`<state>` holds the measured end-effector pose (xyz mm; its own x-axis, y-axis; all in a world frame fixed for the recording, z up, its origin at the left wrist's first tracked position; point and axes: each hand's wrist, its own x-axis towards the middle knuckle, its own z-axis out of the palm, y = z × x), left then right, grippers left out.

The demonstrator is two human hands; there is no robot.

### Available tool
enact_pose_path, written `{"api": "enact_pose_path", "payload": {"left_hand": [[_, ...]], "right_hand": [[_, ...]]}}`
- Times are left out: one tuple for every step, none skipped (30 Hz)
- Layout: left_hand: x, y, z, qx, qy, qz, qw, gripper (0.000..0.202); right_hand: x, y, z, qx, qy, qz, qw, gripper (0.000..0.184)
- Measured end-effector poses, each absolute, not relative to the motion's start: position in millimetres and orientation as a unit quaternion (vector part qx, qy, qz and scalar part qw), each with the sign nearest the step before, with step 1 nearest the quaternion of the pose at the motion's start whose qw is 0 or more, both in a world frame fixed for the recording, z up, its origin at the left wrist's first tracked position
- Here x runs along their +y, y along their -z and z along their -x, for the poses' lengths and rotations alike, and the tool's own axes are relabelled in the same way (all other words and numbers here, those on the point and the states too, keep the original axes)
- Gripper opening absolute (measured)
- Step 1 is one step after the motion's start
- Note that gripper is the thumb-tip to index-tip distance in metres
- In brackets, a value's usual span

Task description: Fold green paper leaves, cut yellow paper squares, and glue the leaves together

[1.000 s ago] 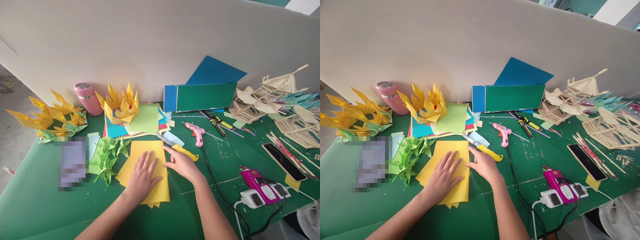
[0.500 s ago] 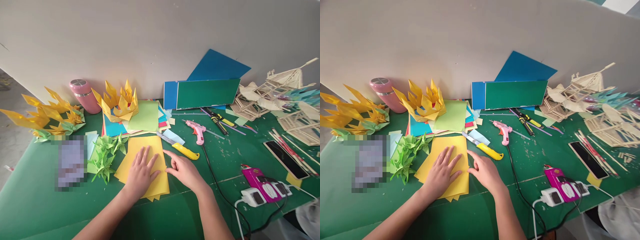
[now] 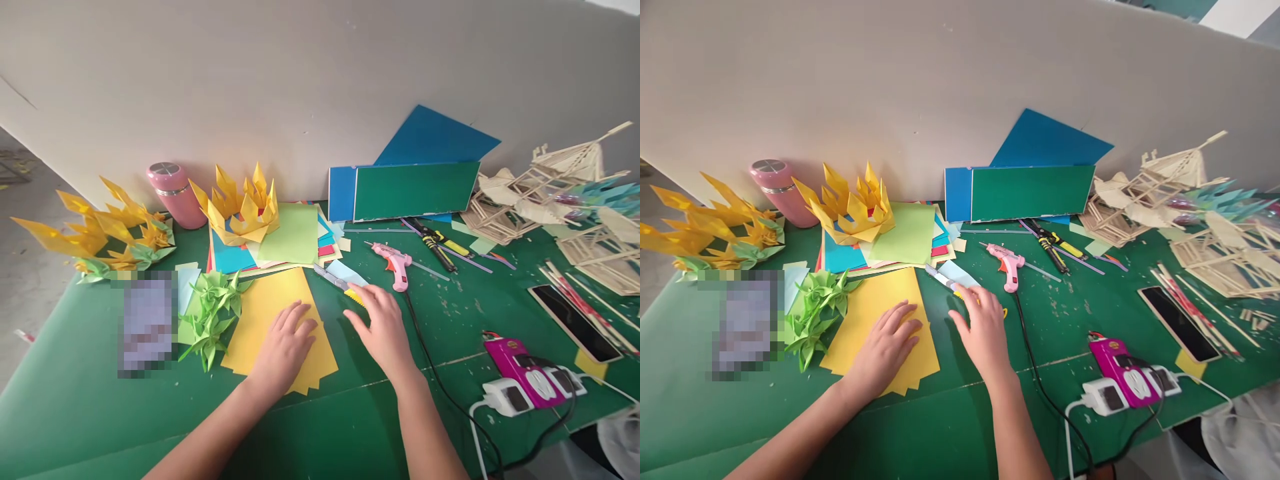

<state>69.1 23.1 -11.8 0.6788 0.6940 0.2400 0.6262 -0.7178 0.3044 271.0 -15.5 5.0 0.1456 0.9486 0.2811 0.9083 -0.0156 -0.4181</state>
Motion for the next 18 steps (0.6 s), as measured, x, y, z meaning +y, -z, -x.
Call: {"api": "enact_pose_path", "payload": {"left_hand": [[23.1, 8.1, -67.0, 0.348, -0.168, -0.914, 0.124, 0.018], [23.1, 4.6, -64.3, 0.329, -0.159, -0.919, 0.150, 0.017], [23.3, 1.4, -61.0, 0.304, -0.144, -0.925, 0.177, 0.021], [23.7, -1.3, -57.4, 0.279, -0.124, -0.931, 0.201, 0.034], [24.5, -3.4, -53.7, 0.255, -0.105, -0.936, 0.218, 0.051], [25.6, -5.0, -50.1, 0.239, -0.087, -0.940, 0.229, 0.063], [27.1, -5.9, -46.8, 0.231, -0.070, -0.941, 0.238, 0.069], [28.7, -6.5, -44.1, 0.224, -0.054, -0.941, 0.248, 0.073], [30.4, -6.7, -41.9, 0.220, -0.044, -0.940, 0.258, 0.073], [32.2, -6.8, -40.4, 0.219, -0.039, -0.938, 0.267, 0.072], [34.0, -6.9, -39.4, 0.220, -0.036, -0.935, 0.277, 0.069], [35.7, -7.1, -38.9, 0.221, -0.037, -0.932, 0.286, 0.064], [37.5, -7.5, -38.7, 0.224, -0.040, -0.928, 0.294, 0.059], [39.3, -8.2, -38.6, 0.226, -0.043, -0.925, 0.303, 0.054], [41.0, -9.1, -38.6, 0.228, -0.048, -0.921, 0.312, 0.050], [42.7, -10.3, -38.7, 0.229, -0.053, -0.918, 0.320, 0.046], [44.3, -11.6, -38.7, 0.230, -0.058, -0.914, 0.328, 0.043], [45.8, -13.1, -38.8, 0.231, -0.064, -0.911, 0.335, 0.039]], "right_hand": [[-10.7, 0.2, -272.5, -0.652, -0.003, 0.713, 0.257, 0.036], [-6.8, 5.2, -273.7, -0.653, 0.019, 0.714, 0.252, 0.035], [-3.9, 9.8, -274.6, -0.652, 0.031, 0.716, 0.246, 0.034], [-2.0, 13.7, -275.3, -0.651, 0.033, 0.719, 0.242, 0.034], [-1.0, 16.8, -276.0, -0.649, 0.031, 0.722, 0.240, 0.034], [-0.7, 19.0, -276.7, -0.645, 0.026, 0.724, 0.243, 0.034], [-1.1, 20.2, -277.4, -0.641, 0.020, 0.725, 0.250, 0.034], [-2.1, 20.5, -278.1, -0.639, 0.014, 0.724, 0.262, 0.035], [-3.8, 19.9, -278.7, -0.637, 0.007, 0.720, 0.276, 0.035], [-6.1, 18.6, -279.1, -0.636, -0.003, 0.714, 0.293, 0.036], [-8.9, 16.8, -279.3, -0.636, -0.015, 0.706, 0.310, 0.036], [-12.2, 14.6, -279.1, -0.636, -0.031, 0.699, 0.326, 0.036], [-15.9, 12.1, -278.7, -0.635, -0.049, 0.692, 0.339, 0.036], [-19.8, 9.7, -278.1, -0.634, -0.070, 0.686, 0.349, 0.036], [-23.7, 7.2, -277.6, -0.634, -0.088, 0.680, 0.358, 0.035], [-27.6, 4.9, -277.1, -0.635, -0.104, 0.673, 0.364, 0.033], [-31.2, 2.7, -276.8, -0.637, -0.119, 0.665, 0.371, 0.032], [-34.6, 0.5, -276.8, -0.640, -0.132, 0.656, 0.377, 0.031]]}}
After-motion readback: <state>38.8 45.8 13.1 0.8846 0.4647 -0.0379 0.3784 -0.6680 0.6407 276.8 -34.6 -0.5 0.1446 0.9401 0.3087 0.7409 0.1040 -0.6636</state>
